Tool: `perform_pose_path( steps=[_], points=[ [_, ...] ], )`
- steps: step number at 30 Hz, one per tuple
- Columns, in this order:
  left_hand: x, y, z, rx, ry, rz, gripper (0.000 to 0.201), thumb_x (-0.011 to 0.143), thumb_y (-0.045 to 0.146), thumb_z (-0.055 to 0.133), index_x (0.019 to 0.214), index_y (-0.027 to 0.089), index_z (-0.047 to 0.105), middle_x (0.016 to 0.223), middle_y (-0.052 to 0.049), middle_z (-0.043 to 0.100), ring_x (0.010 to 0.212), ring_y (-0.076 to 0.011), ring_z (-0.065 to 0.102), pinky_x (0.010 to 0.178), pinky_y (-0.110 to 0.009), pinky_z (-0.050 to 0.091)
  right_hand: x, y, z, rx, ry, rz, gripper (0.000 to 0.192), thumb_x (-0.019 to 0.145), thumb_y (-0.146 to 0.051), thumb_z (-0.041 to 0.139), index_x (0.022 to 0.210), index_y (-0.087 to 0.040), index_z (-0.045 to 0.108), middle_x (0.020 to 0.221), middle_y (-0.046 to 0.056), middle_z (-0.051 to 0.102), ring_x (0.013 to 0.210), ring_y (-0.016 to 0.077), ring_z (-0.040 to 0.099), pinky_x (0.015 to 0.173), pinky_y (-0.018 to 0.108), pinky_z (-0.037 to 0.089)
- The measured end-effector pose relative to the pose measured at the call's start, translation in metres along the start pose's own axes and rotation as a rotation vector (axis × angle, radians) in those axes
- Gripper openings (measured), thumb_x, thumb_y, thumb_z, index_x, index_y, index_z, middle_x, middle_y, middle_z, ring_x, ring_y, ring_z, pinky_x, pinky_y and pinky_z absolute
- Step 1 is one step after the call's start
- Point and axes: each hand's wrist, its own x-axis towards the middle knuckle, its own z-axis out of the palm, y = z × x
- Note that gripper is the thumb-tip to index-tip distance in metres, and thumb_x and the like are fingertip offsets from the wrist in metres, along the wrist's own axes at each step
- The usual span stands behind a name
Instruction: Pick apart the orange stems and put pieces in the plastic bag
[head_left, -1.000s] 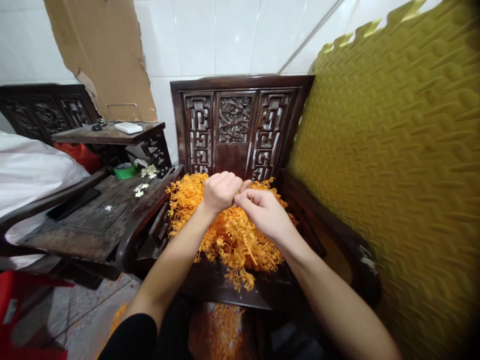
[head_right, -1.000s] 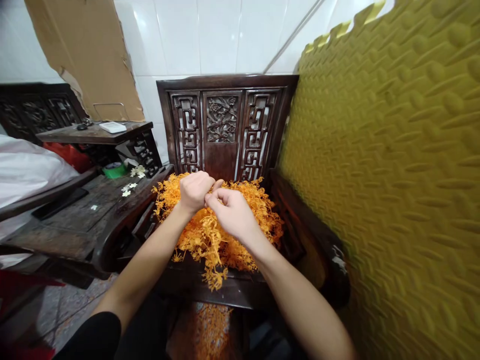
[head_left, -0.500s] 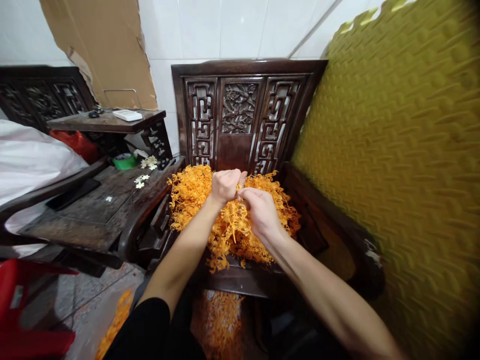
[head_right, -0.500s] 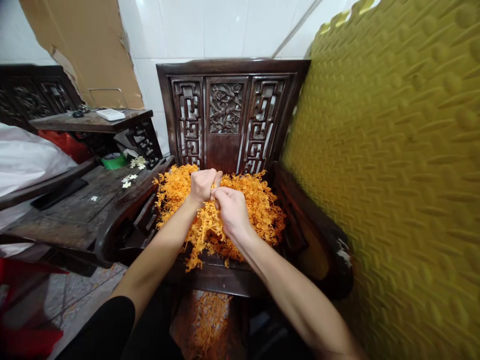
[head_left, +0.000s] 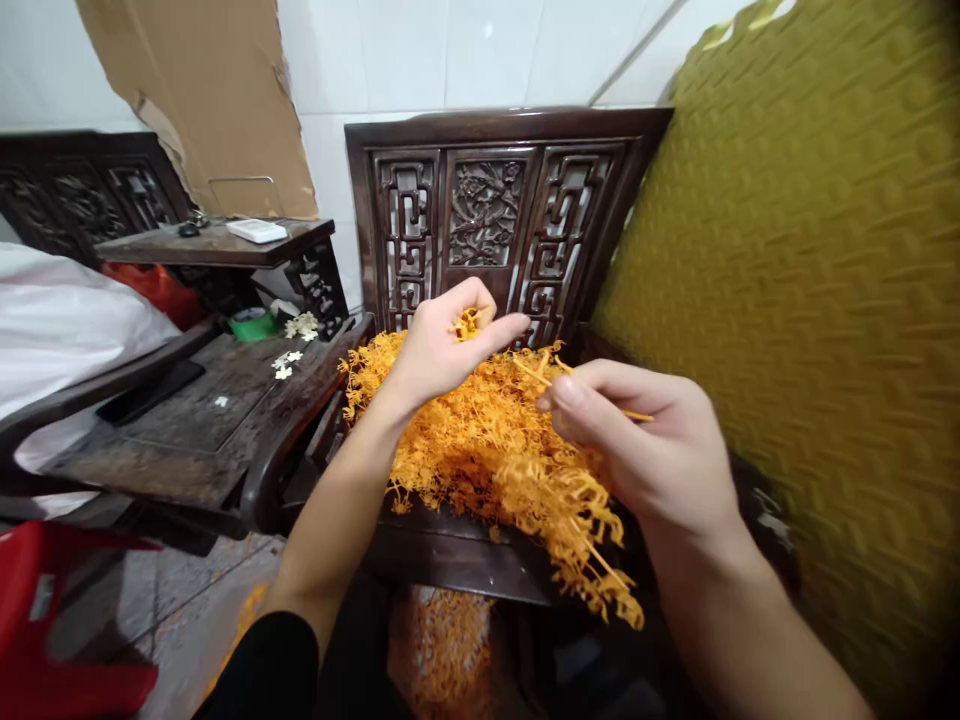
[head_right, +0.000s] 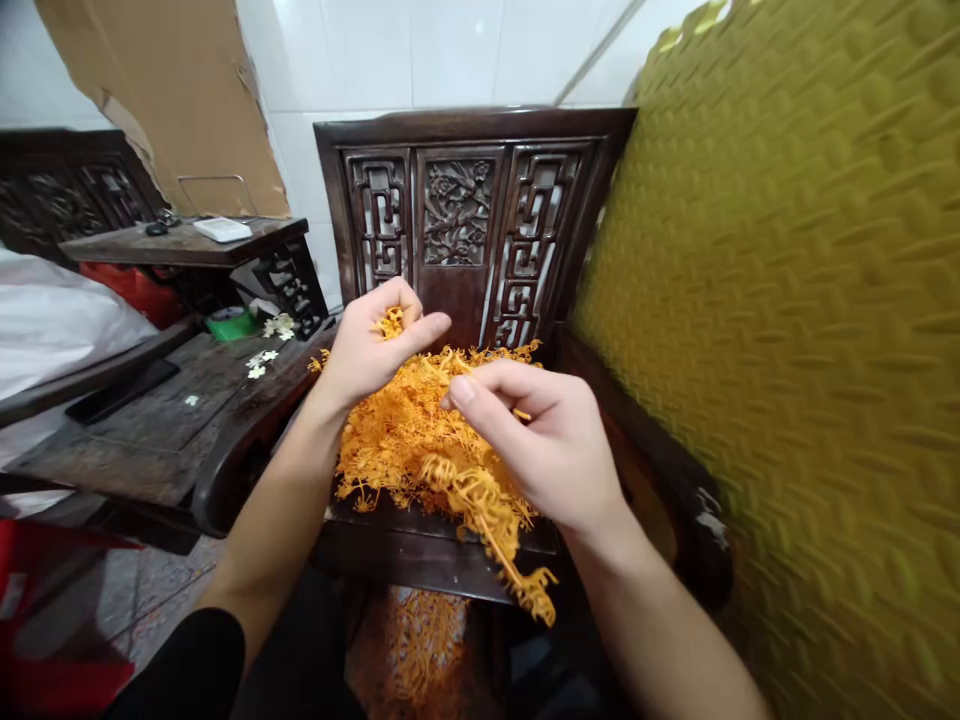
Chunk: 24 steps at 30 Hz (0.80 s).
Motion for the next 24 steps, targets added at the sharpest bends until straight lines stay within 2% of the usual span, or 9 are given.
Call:
perform_pose_path(
  steps=[4,6,8,11,14,16,20,21,24],
  points=[
    [-0.009,0.02,-0.013,-0.102,-0.12,-0.03,0.047,0.085,0.051,0.082,0.079,0.022,0.046,0.074,0.004,0.05,0.068,-0.0105,0.049,0.067,-0.027,0.046,-0.01,-0.015,-0.008,-0.075,0.048,-0.02,0.026,0.091,-0.046,0.077,0.079,-0.023,0.078,0.061,-0.001,0.06,0.053,0.0102,0.047,0.049,0.025,0.037],
    [-0.014,0.024,-0.018,-0.157,-0.168,-0.062,0.05,0.082,0.054,0.084,0.081,0.022,0.046,0.076,0.004,0.051,0.07,-0.0108,0.05,0.067,-0.028,0.048,-0.016,-0.025,-0.011,-0.137,-0.002,-0.027,0.027,0.091,-0.045,0.077,0.075,-0.024,0.077,0.059,0.0,0.061,0.05,0.0113,0.049,0.048,0.027,0.038],
    [-0.019,0.028,-0.02,-0.213,-0.193,-0.091,0.053,0.079,0.056,0.086,0.082,0.023,0.045,0.076,0.003,0.051,0.07,-0.0108,0.051,0.067,-0.028,0.049,-0.021,-0.037,-0.014,-0.192,-0.191,-0.045,0.022,0.091,-0.04,0.079,0.074,-0.026,0.078,0.057,0.0,0.063,0.049,0.0124,0.052,0.047,0.027,0.04],
    [-0.024,0.035,-0.022,-0.27,-0.221,-0.123,0.056,0.078,0.057,0.087,0.082,0.023,0.043,0.076,0.004,0.051,0.069,-0.0103,0.051,0.067,-0.028,0.051,-0.027,-0.057,-0.016,-0.267,-0.676,-0.074,0.005,0.089,-0.029,0.081,0.084,-0.028,0.083,0.063,0.002,0.072,0.054,0.0141,0.063,0.053,0.025,0.046],
    [-0.027,0.041,-0.023,-0.289,-0.242,-0.148,0.056,0.078,0.056,0.087,0.081,0.022,0.042,0.074,0.004,0.05,0.068,-0.0097,0.05,0.066,-0.027,0.05,-0.027,-0.065,-0.016,-0.309,-0.961,-0.062,0.013,0.085,-0.029,0.085,0.098,-0.029,0.087,0.071,0.004,0.077,0.059,0.0157,0.068,0.058,0.026,0.05],
    [-0.029,0.045,-0.025,-0.287,-0.252,-0.157,0.056,0.078,0.054,0.087,0.078,0.022,0.041,0.072,0.005,0.048,0.066,-0.0093,0.047,0.064,-0.027,0.048,-0.022,-0.059,-0.016,-0.274,-0.897,-0.022,0.016,0.086,-0.034,0.083,0.101,-0.029,0.087,0.064,0.002,0.073,0.053,0.0149,0.061,0.052,0.027,0.045],
    [-0.03,0.053,-0.021,-0.292,-0.275,-0.199,0.054,0.086,0.046,0.082,0.071,0.022,0.035,0.067,0.004,0.049,0.06,-0.0083,0.047,0.058,-0.026,0.045,-0.006,-0.029,-0.019,-0.087,-0.201,0.076,0.031,0.098,-0.051,0.067,0.102,-0.027,0.086,0.055,-0.003,0.052,0.05,0.0108,0.042,0.049,0.027,0.034],
    [-0.03,0.054,-0.019,-0.307,-0.27,-0.222,0.053,0.088,0.045,0.079,0.071,0.022,0.036,0.068,0.004,0.052,0.06,-0.0085,0.051,0.057,-0.025,0.046,-0.002,-0.022,-0.02,-0.025,-0.093,0.09,0.036,0.097,-0.055,0.067,0.107,-0.025,0.085,0.057,-0.003,0.048,0.052,0.0105,0.04,0.05,0.027,0.033],
    [-0.03,0.057,-0.012,-0.321,-0.248,-0.272,0.047,0.09,0.043,0.077,0.071,0.02,0.042,0.082,-0.002,0.068,0.069,-0.0117,0.065,0.063,-0.027,0.053,0.008,-0.007,-0.019,0.148,-0.06,0.12,0.048,0.09,-0.057,0.073,0.12,-0.021,0.081,0.067,-0.002,0.051,0.063,0.0122,0.048,0.062,0.029,0.045]
  ],
)
